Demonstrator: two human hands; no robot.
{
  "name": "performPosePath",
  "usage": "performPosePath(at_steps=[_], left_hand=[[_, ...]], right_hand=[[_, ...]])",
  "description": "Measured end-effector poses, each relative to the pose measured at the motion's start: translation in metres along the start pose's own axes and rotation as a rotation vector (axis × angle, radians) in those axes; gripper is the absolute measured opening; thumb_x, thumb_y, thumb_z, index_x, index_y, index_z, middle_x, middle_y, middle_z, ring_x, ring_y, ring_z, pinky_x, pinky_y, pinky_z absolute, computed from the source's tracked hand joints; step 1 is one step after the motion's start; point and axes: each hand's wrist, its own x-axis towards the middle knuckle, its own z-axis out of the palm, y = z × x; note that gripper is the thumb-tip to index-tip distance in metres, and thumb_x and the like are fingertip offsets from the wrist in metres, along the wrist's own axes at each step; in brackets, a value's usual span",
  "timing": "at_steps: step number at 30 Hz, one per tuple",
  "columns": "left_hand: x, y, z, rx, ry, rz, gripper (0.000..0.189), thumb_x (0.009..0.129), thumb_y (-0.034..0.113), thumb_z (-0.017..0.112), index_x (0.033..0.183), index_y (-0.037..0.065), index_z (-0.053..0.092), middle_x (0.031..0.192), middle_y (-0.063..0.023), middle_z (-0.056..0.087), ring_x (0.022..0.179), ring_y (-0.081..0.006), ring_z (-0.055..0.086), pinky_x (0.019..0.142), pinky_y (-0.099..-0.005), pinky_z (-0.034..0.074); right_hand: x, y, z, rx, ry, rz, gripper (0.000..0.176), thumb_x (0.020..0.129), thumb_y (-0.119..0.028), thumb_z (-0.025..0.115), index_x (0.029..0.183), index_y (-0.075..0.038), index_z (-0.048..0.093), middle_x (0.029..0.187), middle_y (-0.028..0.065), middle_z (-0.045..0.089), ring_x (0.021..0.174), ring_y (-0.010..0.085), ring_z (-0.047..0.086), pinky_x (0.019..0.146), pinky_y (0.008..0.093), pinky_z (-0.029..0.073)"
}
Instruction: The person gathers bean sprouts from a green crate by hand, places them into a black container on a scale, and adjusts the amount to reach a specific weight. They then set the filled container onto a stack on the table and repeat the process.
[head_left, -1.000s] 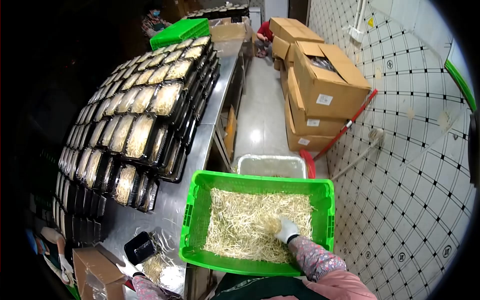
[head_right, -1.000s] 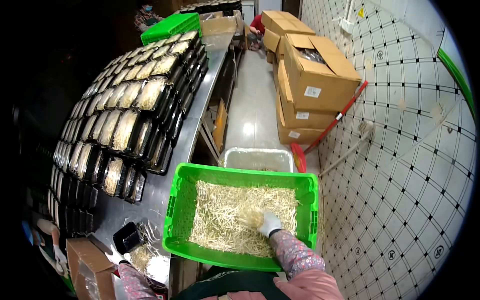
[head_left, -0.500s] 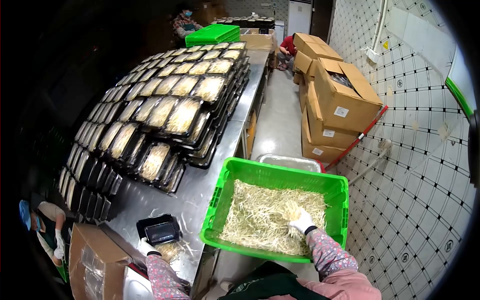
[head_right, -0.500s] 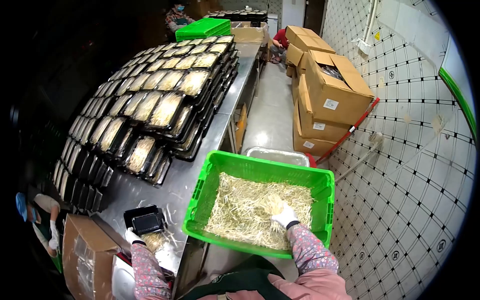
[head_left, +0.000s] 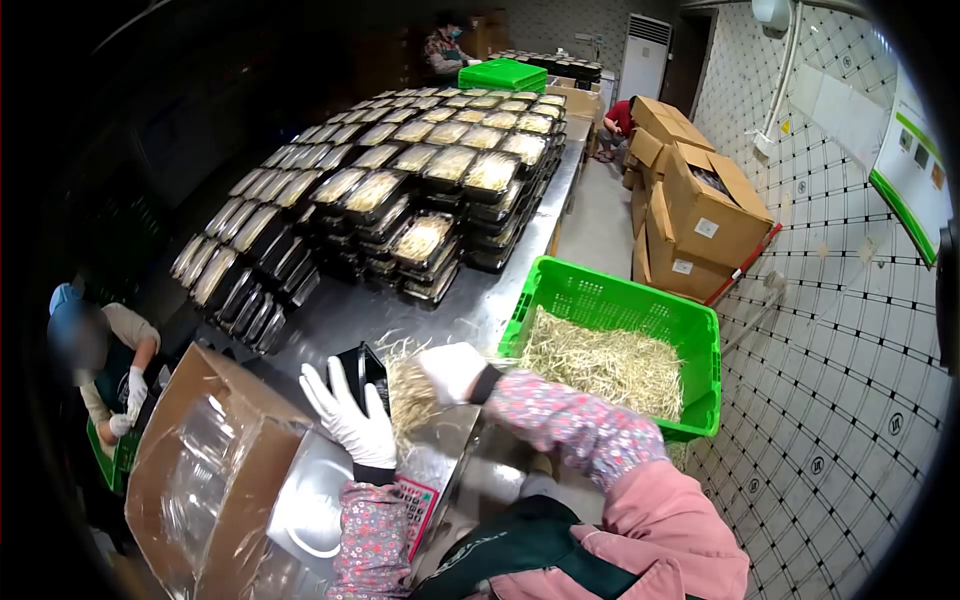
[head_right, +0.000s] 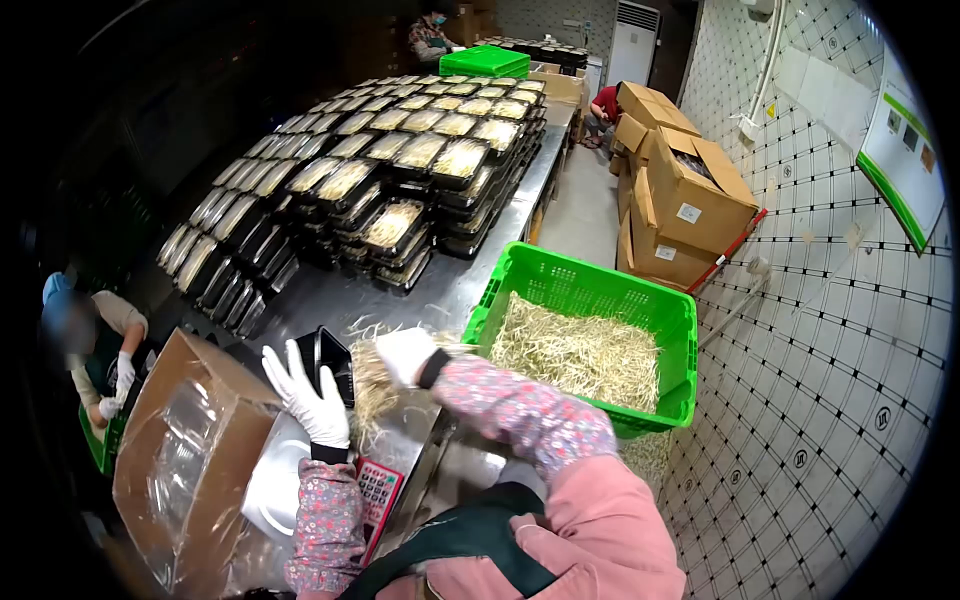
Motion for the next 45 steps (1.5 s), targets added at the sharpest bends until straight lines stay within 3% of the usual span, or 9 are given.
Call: performPosePath(at_steps=[4,9,16,20,23,31,35,38,45], left_hand=[[-0.031,-0.041,-0.045,0.108,-0.219,-0.056,0.055,0.094,0.016,0.053,0.146,0.006,0.043,0.158,-0.0225,0.024,0.144,-0.0439,0.023,0.117,-0.049,0.023],[-0.095,-0.134,-0.097,-0.616,0.016,-0.556,0.049,0.103,0.02,0.043,0.147,-0.002,0.038,0.153,-0.0213,0.037,0.141,-0.0301,0.035,0.115,-0.0372,0.028],[-0.188,-0.226,-0.149,-0.61,-0.013,-0.891,0.057,0.105,0.023,0.047,0.152,-0.001,0.026,0.156,-0.0142,0.03,0.139,-0.0231,0.034,0.116,-0.036,0.026],[-0.155,-0.194,-0.158,-0.117,0.116,-0.5,0.064,0.097,0.017,0.049,0.153,-0.001,0.025,0.158,-0.0216,0.027,0.146,-0.0351,0.025,0.12,-0.0437,0.018],[-0.147,-0.201,-0.162,0.319,-0.456,-0.333,0.064,0.095,0.018,0.046,0.153,0.0,0.026,0.157,-0.0214,0.03,0.145,-0.0367,0.027,0.119,-0.0463,0.017],[-0.143,-0.193,-0.153,0.36,-0.447,-0.471,0.064,0.094,0.017,0.048,0.154,0.007,0.026,0.156,-0.0144,0.034,0.144,-0.0336,0.031,0.119,-0.0501,0.017],[-0.149,-0.196,-0.147,0.456,-0.423,-0.42,0.054,0.094,0.01,0.05,0.148,0.01,0.042,0.154,-0.0143,0.039,0.142,-0.0328,0.035,0.119,-0.0501,0.018],[-0.154,-0.201,-0.137,0.491,-0.352,-0.389,0.047,0.094,0.01,0.05,0.141,0.009,0.051,0.151,-0.0176,0.042,0.141,-0.0353,0.035,0.118,-0.0523,0.019],[-0.142,-0.187,-0.139,0.606,-0.325,-0.383,0.046,0.093,0.015,0.052,0.138,0.008,0.053,0.144,-0.0201,0.047,0.133,-0.0378,0.043,0.115,-0.0554,0.024]], right_hand=[[0.041,-0.123,0.003,0.197,0.074,-0.252,0.014,0.071,-0.018,0.067,0.079,-0.006,0.07,0.081,0.0176,0.07,0.078,0.0375,0.069,0.067,0.0448,0.056],[0.066,-0.234,0.035,0.216,-0.05,-0.496,0.039,0.058,-0.014,0.08,0.092,-0.002,0.066,0.088,0.0158,0.07,0.086,0.0345,0.07,0.07,0.0417,0.057],[0.095,-0.315,0.139,0.03,-0.256,-0.88,0.045,0.05,-0.015,0.08,0.093,-0.007,0.068,0.082,0.011,0.071,0.081,0.0318,0.071,0.067,0.0418,0.056],[0.083,-0.315,0.173,0.097,-0.166,-0.908,0.047,0.057,-0.02,0.078,0.1,-0.005,0.066,0.09,0.0129,0.069,0.086,0.0329,0.068,0.075,0.0426,0.054],[0.083,-0.316,0.162,0.073,-0.29,-0.864,0.048,0.061,-0.028,0.078,0.102,-0.005,0.066,0.094,0.0144,0.068,0.09,0.0331,0.066,0.08,0.0438,0.053],[0.104,-0.292,0.181,0.624,-0.528,-0.728,0.082,0.049,-0.039,0.086,0.116,0.001,0.061,0.116,0.0206,0.062,0.111,0.0382,0.059,0.097,0.0424,0.047],[0.106,-0.269,0.146,0.218,-0.344,-0.85,0.093,0.047,-0.045,0.089,0.123,0.0,0.058,0.126,0.0176,0.058,0.122,0.0323,0.052,0.102,0.044,0.043],[0.114,-0.261,0.191,0.321,0.21,-0.755,0.017,0.081,-0.022,0.059,0.089,-0.01,0.067,0.09,0.0054,0.063,0.09,0.0279,0.061,0.075,0.0445,0.048],[0.123,-0.226,0.145,0.048,-0.176,-0.797,0.016,0.078,-0.019,0.064,0.077,-0.004,0.071,0.079,0.0196,0.068,0.078,0.0339,0.069,0.068,0.0433,0.056]])
